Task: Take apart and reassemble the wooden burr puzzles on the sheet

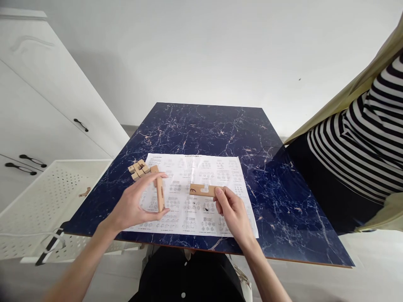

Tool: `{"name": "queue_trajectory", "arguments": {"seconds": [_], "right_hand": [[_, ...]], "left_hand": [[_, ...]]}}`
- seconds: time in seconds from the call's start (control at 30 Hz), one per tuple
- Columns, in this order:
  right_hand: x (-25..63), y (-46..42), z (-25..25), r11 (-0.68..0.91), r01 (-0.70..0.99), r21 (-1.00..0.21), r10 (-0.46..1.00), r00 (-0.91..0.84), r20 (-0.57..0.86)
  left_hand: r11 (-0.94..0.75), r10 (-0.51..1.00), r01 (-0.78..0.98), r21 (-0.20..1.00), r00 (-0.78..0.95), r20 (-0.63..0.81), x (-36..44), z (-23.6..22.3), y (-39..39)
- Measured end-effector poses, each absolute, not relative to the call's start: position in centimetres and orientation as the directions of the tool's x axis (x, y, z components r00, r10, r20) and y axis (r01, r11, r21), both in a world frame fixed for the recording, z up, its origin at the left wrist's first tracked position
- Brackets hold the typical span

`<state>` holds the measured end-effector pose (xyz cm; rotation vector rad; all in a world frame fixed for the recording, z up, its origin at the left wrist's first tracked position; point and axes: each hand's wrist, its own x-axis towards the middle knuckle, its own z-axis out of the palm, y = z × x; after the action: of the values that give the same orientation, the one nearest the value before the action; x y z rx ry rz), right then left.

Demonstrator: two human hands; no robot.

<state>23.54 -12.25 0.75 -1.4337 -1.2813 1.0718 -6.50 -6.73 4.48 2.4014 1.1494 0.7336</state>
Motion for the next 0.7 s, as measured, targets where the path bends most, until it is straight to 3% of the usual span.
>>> {"name": "queue_trajectory", "arguments": {"seconds": [0.1,0.17,0.37,0.57,0.7], "right_hand": [[24.3,-10.3,1.3,-0.027,0.334,-0.942,0.994,-0.091,-0.061],[23.9,-8.4,1.7,0.070,0.482,-0.873,0.967,-0.249,-0.060],[19.8,-0.7,2.5,0.223,0.584,-0.781,0.858,-0.498,-0.127],[14.9,5.9,2.5,0.252,0.709,-0.659,0.813,-0.524,-0.253],[12.4,7.0,2.2,0.211,0.723,-0.658,0.843,-0.475,-0.251]], "left_hand": [[-0.430,0.898,0.721,0.544,0.403,0.176,-9.1,3.7,-6.1],[-0.351,0.933,0.795,0.495,0.342,0.111,-10.5,2.9,-5.7],[-0.308,0.949,0.857,0.414,0.308,0.069,-11.7,1.1,-5.5],[-0.357,0.934,0.892,0.278,0.338,0.117,-11.5,0.0,-5.5],[-0.390,0.918,0.891,0.230,0.359,0.167,-11.7,-1.0,-5.7]]}}
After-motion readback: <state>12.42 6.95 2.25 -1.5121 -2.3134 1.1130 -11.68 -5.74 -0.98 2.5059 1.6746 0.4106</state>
